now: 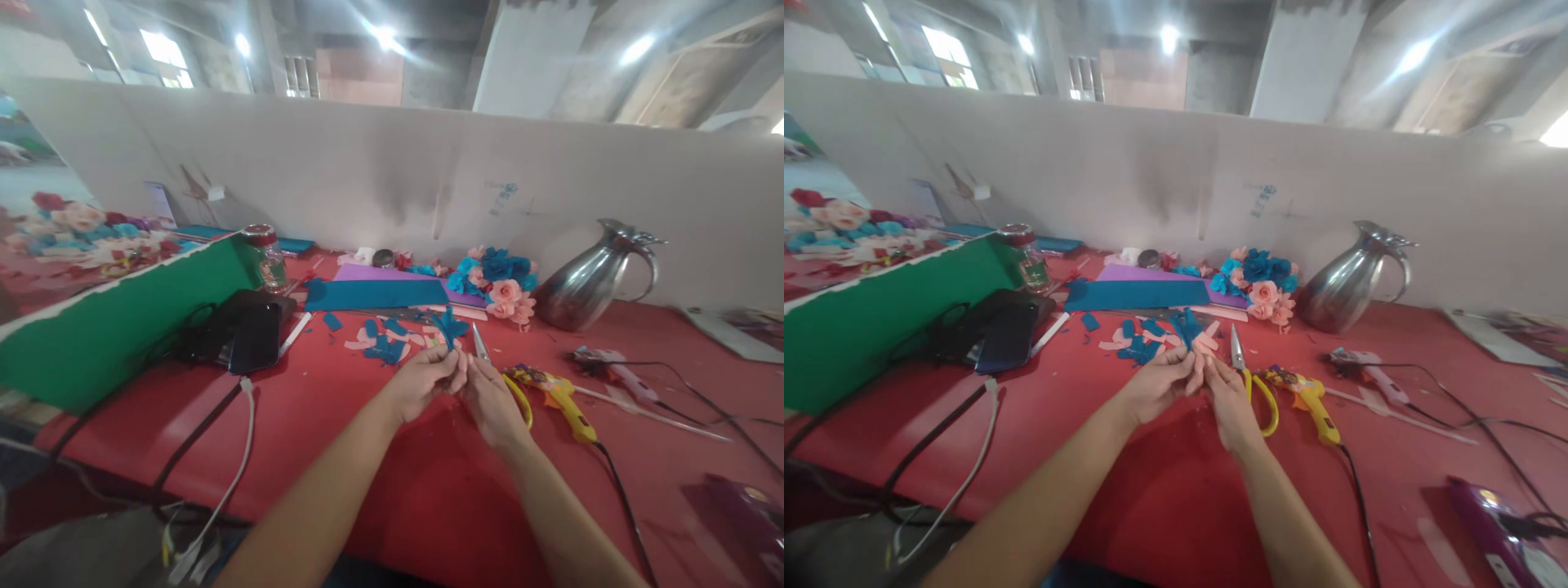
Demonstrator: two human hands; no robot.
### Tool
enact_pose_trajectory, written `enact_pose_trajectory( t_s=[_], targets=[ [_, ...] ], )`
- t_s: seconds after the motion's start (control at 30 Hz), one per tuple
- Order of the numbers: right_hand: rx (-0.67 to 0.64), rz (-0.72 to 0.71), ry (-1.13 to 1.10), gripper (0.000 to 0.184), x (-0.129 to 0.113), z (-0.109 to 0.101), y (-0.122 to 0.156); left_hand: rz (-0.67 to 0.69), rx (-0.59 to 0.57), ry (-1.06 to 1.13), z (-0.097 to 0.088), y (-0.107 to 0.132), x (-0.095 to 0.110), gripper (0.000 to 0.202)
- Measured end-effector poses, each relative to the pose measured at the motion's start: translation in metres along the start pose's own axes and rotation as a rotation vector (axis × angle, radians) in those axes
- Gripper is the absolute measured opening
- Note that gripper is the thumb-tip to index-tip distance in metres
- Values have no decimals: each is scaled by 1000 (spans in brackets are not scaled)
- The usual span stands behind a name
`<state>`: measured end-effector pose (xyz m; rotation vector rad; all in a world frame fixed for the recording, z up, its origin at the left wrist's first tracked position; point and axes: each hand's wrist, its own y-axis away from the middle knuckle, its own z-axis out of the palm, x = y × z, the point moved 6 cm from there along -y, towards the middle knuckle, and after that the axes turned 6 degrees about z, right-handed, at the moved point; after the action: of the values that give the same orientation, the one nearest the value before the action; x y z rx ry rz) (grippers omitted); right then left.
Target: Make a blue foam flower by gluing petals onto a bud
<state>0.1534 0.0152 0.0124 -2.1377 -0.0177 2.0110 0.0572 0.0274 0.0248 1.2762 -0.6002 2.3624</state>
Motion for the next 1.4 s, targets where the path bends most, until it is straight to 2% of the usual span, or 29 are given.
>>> enact_pose_trajectory(
  t_s=[0.1, 0.2, 0.33, 0.4, 0.57, 0.67, 0.8, 0.93, 1.07, 1.17, 1.3, 1.4],
  targets=[
    [-175, 116, -218, 29, 2, 8, -1, -16, -33, 79, -3, 0, 3, 27],
    [-81, 124, -155, 27, 4, 1, -4, -6, -6, 92, -13, -1, 6, 27],
    [57, 113, 44, 24, 7, -9, -3, 110, 202, 54, -40, -4, 21, 26],
    [50, 72, 132, 22, 6, -7, -1, 193, 333, 47, -54, -3, 30, 23],
    [8, -143, 410, 19, -5, -1, 6, 471, 684, -76, -87, 7, 52, 22],
    [-41, -184, 533, 22, -1, 2, 6, 542, 816, -126, -102, 14, 56, 24],
    [-50, -183, 672, 25, 6, 1, 4, 558, 932, -184, -118, 21, 60, 26],
    [21, -254, 781, 24, 3, 0, 3, 537, 905, -281, -117, 20, 62, 30],
    [161, -355, 762, 18, -9, -5, 5, 460, 717, -345, -98, 11, 56, 30],
    [139, -355, 658, 18, -12, -1, 7, 388, 593, -347, -84, 5, 50, 31],
    [109, -439, 517, 17, -21, 6, 14, 353, 541, -482, -74, 2, 47, 30],
    [92, -462, 403, 17, -26, 7, 15, 317, 451, -549, -66, -2, 42, 34]
  ],
)
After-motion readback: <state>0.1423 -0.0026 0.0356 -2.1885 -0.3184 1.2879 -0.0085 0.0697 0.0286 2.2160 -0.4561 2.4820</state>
